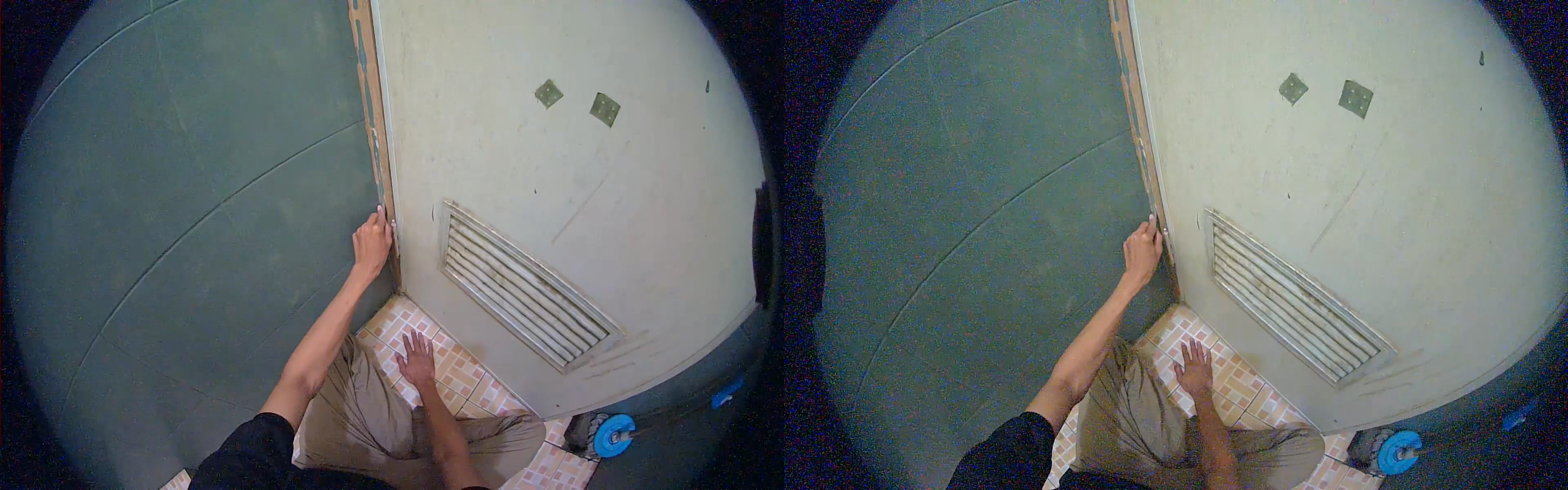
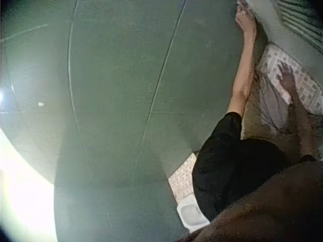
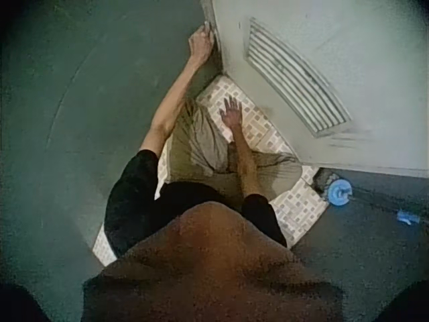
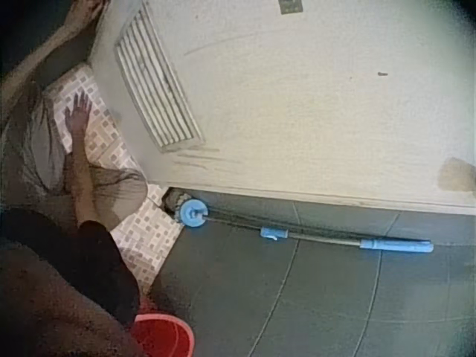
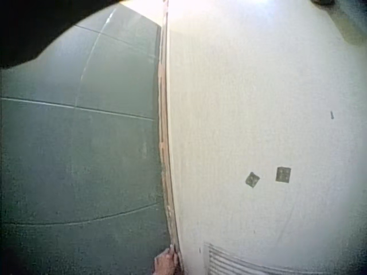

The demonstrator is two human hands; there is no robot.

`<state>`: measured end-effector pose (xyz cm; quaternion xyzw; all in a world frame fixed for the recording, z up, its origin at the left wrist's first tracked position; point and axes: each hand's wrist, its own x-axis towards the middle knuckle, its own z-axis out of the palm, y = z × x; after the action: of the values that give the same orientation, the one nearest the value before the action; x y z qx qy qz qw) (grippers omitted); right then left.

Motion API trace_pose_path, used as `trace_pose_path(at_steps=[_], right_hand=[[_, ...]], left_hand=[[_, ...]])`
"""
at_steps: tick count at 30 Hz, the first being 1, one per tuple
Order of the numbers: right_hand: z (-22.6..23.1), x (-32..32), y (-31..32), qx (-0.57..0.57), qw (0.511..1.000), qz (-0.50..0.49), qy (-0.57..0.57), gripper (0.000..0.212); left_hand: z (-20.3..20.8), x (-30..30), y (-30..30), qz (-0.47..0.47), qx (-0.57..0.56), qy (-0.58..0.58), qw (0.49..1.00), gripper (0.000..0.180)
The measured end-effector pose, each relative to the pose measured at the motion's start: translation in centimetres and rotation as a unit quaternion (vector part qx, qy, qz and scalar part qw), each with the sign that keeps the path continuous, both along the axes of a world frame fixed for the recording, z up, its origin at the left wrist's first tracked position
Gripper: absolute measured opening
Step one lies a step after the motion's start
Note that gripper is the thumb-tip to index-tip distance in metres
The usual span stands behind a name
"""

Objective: The person uses a small scraper tool to remove material from the edge of a door frame and the adjacent tiled wall while sitting on the floor.

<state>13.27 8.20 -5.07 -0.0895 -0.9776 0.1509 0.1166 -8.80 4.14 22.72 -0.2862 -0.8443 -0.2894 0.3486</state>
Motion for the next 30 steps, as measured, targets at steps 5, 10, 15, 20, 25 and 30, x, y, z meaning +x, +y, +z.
trace_pose_path(at_steps=[5,10,15,20,25,30], right_hand=[[0.3,-0.3,-0.3,0.000,1.000,0.003,-0.007,0.064],[-0.4,-0.1,0.7,0.019,1.000,0.000,0.004,0.064],[0.3,0.0,0.3,-0.047,0.998,0.020,-0.047,0.065],[1.7,4.7,-1.3,-0.118,0.985,0.084,-0.090,0.063],[0.1,5.5,0.0,-0.162,0.979,0.094,0.086,0.050],[0.8,5.2,0.9,-0.199,0.971,0.063,0.113,0.044]], left_hand=[[-3.0,-0.5,-2.4,-0.058,-0.150,-0.064,0.985,0.028],[-2.0,1.0,-2.1,-0.093,-0.037,-0.071,0.992,0.028],[-0.8,0.4,-0.2,-0.054,0.074,-0.054,0.994,0.025],[-4.2,0.7,-0.2,-0.010,0.079,-0.039,0.996,0.026],[-7.5,-0.4,-2.4,-0.060,-0.067,-0.084,0.992,0.021],[-0.3,1.6,-1.6,-0.097,0.017,-0.068,0.993,0.019]])
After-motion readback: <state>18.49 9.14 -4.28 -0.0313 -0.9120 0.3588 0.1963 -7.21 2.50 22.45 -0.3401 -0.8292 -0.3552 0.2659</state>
